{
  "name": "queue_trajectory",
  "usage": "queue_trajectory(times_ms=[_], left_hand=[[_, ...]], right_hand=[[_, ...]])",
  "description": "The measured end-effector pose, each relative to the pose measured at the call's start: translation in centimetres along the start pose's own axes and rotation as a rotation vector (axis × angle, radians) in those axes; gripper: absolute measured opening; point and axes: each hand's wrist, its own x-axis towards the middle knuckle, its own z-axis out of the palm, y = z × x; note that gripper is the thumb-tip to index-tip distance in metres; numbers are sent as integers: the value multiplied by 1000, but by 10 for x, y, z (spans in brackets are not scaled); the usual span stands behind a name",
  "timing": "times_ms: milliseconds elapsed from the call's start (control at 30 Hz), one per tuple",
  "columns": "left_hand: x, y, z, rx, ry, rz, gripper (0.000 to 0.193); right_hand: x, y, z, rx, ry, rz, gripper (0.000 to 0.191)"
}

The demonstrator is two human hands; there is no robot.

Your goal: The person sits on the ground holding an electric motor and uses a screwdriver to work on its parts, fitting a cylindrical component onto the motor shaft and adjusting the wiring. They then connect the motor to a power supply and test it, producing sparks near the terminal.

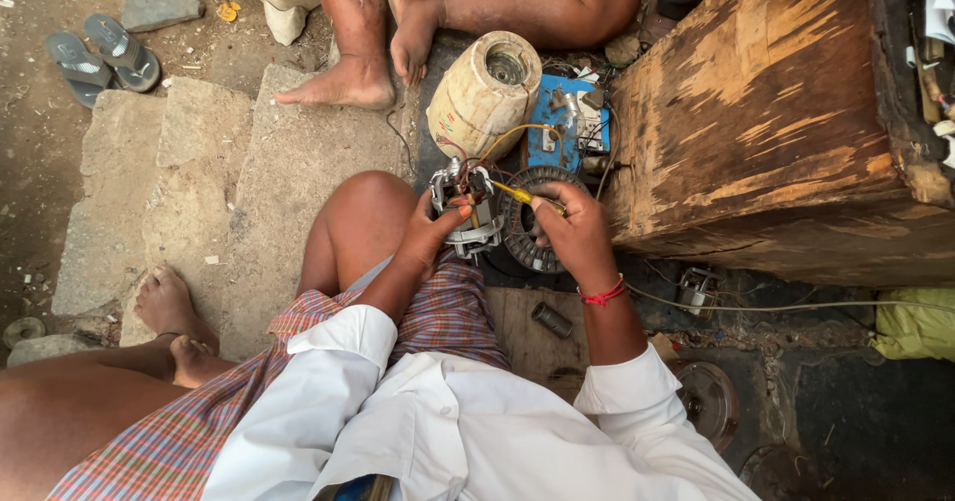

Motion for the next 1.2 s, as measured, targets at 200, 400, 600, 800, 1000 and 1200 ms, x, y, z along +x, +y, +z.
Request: queue_trajectory(times_ms=[200, 400, 600, 800, 1000, 1200], left_hand=[[1, -5, -10, -64, -43, -13, 62], [0, -6, -17, -111, -87, -14, 62], [-5, -2, -19, -122, -91, -44, 64], [-7, 2, -14, -107, -69, -44, 63], [-9, 3, -12, -104, -65, -43, 61], [-9, 4, -12, -107, -79, -29, 59]], right_hand=[[-9, -14, 7, -124, -35, -90, 21], [-12, -25, 20, -319, 38, -353, 21], [-19, -27, 28, -369, 62, -376, 21], [-22, -27, 38, -359, 71, -428, 20], [-24, -26, 47, -444, 108, -546, 21], [-25, -22, 53, -524, 132, -568, 21]])
